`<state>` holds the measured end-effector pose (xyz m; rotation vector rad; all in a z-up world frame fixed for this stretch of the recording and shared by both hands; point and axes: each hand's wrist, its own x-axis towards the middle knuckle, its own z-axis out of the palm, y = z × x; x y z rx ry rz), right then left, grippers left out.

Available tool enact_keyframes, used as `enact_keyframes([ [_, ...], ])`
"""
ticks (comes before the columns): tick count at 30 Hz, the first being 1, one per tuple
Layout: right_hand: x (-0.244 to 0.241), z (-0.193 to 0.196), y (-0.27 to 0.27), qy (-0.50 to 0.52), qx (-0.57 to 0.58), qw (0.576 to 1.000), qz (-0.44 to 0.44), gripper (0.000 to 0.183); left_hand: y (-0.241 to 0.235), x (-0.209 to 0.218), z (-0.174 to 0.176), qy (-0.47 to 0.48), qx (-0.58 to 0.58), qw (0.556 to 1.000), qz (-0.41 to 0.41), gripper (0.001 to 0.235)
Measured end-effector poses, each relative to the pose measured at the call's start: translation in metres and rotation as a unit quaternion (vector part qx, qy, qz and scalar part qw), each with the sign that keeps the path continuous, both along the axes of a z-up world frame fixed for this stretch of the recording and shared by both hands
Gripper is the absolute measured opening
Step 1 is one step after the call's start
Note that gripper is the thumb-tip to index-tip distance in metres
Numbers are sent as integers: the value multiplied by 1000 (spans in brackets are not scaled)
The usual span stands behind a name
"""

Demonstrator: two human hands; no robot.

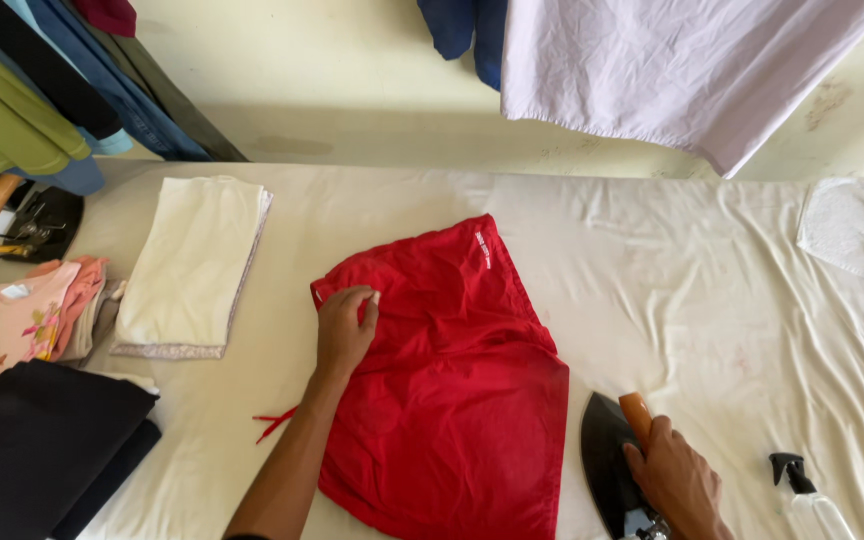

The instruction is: The person irons a pair of red shorts on an ironing board, flipping and folding them as they go.

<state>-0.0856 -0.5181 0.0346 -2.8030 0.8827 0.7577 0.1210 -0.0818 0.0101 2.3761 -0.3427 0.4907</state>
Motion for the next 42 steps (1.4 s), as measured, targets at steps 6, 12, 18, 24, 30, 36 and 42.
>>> enact_keyframes([
  [6,5,20,25,-7,-41,999,-33,24,-11,-1,-9,41,-90,994,-38,27],
  [12,18,22,55,-45,-68,997,2,29,-48,0,-1,71,-122,978,-153,28],
  [18,36,10,54,-247,-61,966,40,74,-55,13,9,73,-132,975,-165,31],
  [24,173,-19,114,-394,197,895,74,33,-88,29,-12,132,-124,968,-175,21],
  [30,323,-95,115,-281,204,937,28,44,-89,57,-44,123,-68,982,-126,24],
  [36,377,-87,136,-239,231,941,58,46,-22,67,-67,73,57,995,23,23],
  [42,416,-107,158,-396,119,909,58,32,-6,84,-70,106,13,994,35,37],
])
